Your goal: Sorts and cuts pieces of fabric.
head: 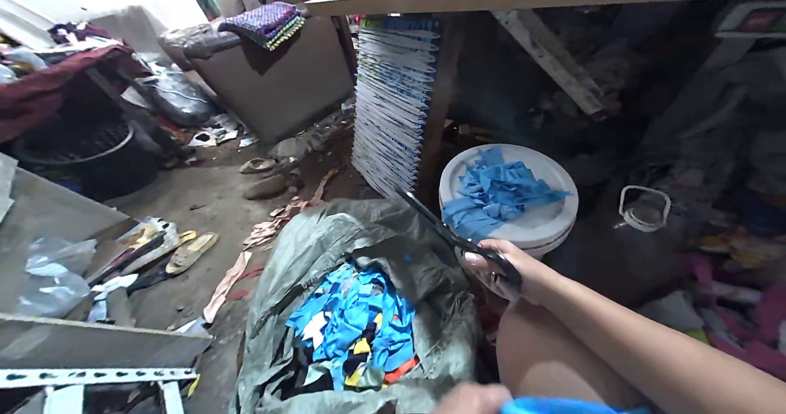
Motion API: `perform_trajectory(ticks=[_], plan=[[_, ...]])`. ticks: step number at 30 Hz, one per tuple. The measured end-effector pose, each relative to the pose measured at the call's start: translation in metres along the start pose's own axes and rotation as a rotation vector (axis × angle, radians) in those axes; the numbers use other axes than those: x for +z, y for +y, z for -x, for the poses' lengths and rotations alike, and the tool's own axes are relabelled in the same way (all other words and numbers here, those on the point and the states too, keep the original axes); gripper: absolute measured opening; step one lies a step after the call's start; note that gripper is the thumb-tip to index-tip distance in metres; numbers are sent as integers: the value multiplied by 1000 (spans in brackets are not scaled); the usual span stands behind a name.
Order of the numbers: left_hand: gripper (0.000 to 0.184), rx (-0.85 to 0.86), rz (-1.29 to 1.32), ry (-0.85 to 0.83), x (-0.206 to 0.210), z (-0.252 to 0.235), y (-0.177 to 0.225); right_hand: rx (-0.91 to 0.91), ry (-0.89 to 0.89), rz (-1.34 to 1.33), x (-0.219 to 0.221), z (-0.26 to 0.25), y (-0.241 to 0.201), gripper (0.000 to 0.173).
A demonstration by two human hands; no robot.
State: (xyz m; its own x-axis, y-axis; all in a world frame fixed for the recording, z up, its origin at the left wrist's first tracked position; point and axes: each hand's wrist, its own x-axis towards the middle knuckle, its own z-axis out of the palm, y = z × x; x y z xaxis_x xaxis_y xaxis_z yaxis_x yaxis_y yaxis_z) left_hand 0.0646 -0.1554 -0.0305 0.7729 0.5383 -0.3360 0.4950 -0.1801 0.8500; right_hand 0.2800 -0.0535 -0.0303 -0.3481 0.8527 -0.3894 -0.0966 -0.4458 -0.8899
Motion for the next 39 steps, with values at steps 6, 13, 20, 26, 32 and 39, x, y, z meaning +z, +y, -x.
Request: perform_trajectory(ticks=[6,13,20,26,32,39], plan=[[21,296,439,559,-104,-11,54,-190,344,-45,0,5,2,24],[25,324,489,759,-154,-114,80,-682,784,-51,-7,6,9,35],[63,-106,174,514,-179,-177,67,-716,864,-83,-9,7,6,37],[42,-350,87,556,-211,-106,-23,-603,799,52,-8,10,8,32],[31,-819,78,564,-198,3,-156,-540,607,160,13,4,13,37],[30,-964,105,503,-134,12,-224,-373,510,145,33,-7,12,28]])
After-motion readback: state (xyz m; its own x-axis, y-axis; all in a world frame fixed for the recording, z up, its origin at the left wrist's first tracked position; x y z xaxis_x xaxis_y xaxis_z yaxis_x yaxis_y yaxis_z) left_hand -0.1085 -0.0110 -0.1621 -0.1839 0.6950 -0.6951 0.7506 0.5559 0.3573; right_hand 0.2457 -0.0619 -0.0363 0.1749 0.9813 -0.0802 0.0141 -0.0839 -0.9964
